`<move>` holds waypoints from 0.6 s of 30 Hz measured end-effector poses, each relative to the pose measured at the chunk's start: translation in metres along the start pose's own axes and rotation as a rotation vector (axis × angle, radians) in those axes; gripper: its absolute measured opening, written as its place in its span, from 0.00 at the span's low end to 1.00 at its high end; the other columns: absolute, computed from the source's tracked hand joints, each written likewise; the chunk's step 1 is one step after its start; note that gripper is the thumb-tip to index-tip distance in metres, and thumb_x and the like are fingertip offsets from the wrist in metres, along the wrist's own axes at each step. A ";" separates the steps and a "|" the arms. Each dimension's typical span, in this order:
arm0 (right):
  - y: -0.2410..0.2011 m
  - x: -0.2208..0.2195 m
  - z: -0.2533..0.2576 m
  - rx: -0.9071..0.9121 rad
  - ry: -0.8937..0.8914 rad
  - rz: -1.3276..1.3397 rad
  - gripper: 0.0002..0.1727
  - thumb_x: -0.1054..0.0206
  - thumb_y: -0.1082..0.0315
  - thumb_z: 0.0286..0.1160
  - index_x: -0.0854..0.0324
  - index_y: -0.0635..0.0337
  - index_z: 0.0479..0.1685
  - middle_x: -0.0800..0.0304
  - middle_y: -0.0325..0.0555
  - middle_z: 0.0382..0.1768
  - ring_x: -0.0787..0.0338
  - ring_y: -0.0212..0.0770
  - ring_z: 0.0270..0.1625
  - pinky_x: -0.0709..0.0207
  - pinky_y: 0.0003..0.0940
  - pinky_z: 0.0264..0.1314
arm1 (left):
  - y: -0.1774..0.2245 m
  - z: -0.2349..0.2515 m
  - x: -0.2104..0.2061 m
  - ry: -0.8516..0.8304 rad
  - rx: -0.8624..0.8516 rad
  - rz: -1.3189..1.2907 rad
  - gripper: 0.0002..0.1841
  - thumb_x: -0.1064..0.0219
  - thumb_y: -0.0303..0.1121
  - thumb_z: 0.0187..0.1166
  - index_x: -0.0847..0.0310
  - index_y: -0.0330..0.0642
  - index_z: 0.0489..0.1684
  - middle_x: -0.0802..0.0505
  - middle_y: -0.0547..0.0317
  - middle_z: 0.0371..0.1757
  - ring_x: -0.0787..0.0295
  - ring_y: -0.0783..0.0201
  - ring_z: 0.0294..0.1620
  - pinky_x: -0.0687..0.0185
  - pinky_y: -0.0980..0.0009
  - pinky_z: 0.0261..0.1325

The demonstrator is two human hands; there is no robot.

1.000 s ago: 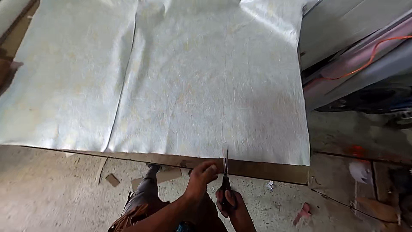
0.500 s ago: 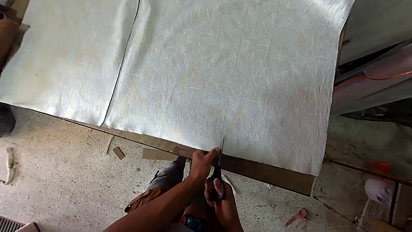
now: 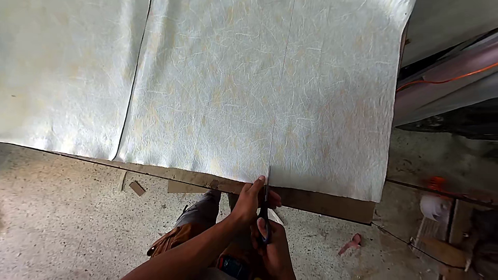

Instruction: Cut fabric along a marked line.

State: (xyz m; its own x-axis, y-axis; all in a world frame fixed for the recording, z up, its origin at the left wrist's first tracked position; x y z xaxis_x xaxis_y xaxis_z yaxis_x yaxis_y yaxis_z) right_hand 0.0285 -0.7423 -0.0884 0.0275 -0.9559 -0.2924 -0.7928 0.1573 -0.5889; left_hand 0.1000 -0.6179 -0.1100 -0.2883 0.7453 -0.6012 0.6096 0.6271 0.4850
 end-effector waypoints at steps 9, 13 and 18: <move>-0.015 -0.001 0.008 -0.043 0.025 -0.073 0.31 0.33 0.43 0.81 0.18 0.65 0.24 0.19 0.51 0.16 0.25 0.37 0.11 0.34 0.28 0.08 | -0.011 0.016 0.005 0.074 -0.074 -0.224 0.31 0.67 0.41 0.97 0.23 0.22 0.69 0.12 0.33 0.70 0.11 0.41 0.69 0.17 0.49 0.76; -0.032 0.000 0.018 -0.066 0.007 -0.103 0.32 0.34 0.41 0.81 0.18 0.66 0.25 0.19 0.51 0.18 0.25 0.37 0.11 0.34 0.28 0.07 | -0.013 0.017 0.006 0.086 -0.081 -0.263 0.30 0.65 0.40 0.97 0.23 0.21 0.67 0.12 0.33 0.70 0.12 0.39 0.71 0.19 0.47 0.79; -0.045 -0.003 0.021 -0.091 -0.030 -0.050 0.32 0.35 0.42 0.82 0.18 0.66 0.25 0.18 0.53 0.20 0.24 0.38 0.11 0.34 0.29 0.06 | -0.011 0.019 0.006 0.080 -0.087 -0.266 0.30 0.65 0.40 0.97 0.23 0.20 0.66 0.12 0.32 0.70 0.14 0.39 0.72 0.20 0.47 0.79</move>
State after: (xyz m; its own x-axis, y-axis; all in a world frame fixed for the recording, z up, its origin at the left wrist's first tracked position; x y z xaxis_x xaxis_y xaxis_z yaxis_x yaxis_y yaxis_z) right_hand 0.0773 -0.7411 -0.0767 0.0857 -0.9538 -0.2879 -0.8421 0.0850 -0.5325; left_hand 0.1057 -0.6249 -0.1312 -0.4889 0.5657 -0.6640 0.4402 0.8172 0.3720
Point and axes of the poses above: each hand's wrist, its own z-axis towards the middle knuckle, its own x-axis out of the back of the hand, y = z × x, the point moved 3 cm from there along z, towards the middle knuckle
